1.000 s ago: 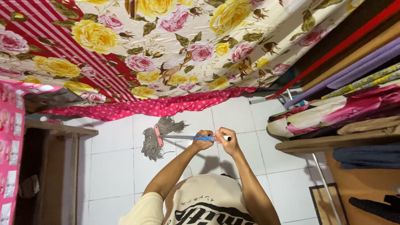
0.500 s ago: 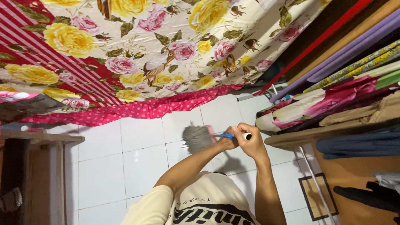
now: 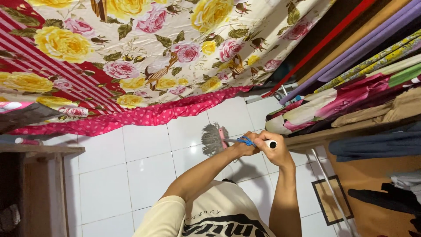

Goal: Mopping a tiled floor in a room with a bed and a clothes rack.

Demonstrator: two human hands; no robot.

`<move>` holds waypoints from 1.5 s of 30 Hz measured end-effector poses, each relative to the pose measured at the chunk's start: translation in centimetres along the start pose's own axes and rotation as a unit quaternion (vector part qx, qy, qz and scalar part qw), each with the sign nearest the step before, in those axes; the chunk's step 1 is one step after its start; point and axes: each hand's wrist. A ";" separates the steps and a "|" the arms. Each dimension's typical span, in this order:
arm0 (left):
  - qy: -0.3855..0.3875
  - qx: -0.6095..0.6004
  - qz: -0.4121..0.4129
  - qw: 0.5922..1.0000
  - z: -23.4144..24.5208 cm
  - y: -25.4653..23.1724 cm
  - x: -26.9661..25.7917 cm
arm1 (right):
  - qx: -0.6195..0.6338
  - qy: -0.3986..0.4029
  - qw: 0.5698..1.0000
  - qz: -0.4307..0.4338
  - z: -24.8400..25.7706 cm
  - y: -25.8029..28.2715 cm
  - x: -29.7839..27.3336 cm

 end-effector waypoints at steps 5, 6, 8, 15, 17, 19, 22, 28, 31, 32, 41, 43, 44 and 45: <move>-0.019 -0.064 0.095 0.993 3.8 -1.3 -3.1 | 0.120 0.033 0.992 0.024 -2.2 -2.3 1.3; -0.009 -0.048 0.098 0.994 4.3 -0.9 -3.8 | 0.155 0.043 0.986 0.037 -2.8 -3.1 1.8; -0.012 -0.029 0.134 0.990 4.6 0.8 -5.8 | 0.196 0.050 0.979 0.037 -5.2 -4.5 2.9; -0.035 0.123 0.194 0.973 2.2 12.5 -16.3 | 0.315 0.060 0.947 0.014 -16.6 -9.6 6.6; -0.048 0.120 0.221 0.967 3.9 12.8 -18.7 | 0.295 0.076 0.953 0.006 -19.0 -9.0 6.8; -0.059 0.118 0.247 0.960 5.8 12.1 -20.5 | 0.276 0.090 0.957 0.000 -20.8 -8.5 6.9; -0.012 0.070 0.358 0.931 7.9 10.5 -21.4 | 0.232 0.107 0.967 0.012 -22.0 -8.3 7.0; -0.105 0.063 0.332 0.935 7.1 8.0 -18.5 | 0.187 0.109 0.976 0.036 -18.4 -5.5 6.9; -0.109 0.062 0.305 0.944 7.5 4.8 -15.1 | 0.168 0.089 0.982 -0.010 -15.0 -2.3 6.6; -0.146 0.039 0.274 0.950 7.5 3.9 -14.0 | 0.135 0.079 0.988 -0.007 -13.9 -0.9 6.2; -0.222 -0.097 0.076 0.967 3.6 0.2 -6.4 | -0.054 0.007 0.996 0.073 -7.9 4.2 3.5; -0.182 -0.086 0.079 0.976 3.7 0.1 -5.0 | -0.068 -0.008 0.993 0.094 -7.5 4.2 3.7; -0.163 -0.079 0.080 0.980 4.0 0.2 -4.3 | -0.077 0.005 0.995 0.066 -7.2 4.2 3.7; -0.143 -0.073 0.083 0.983 4.1 0.0 -4.0 | -0.086 0.019 0.995 0.037 -7.2 4.1 3.6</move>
Point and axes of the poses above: each hand's wrist, its own x-axis towards the middle knuckle, its own z-axis out of the back of the hand, y = z × x, and after that the axes turned 9 degrees about -z, right-handed
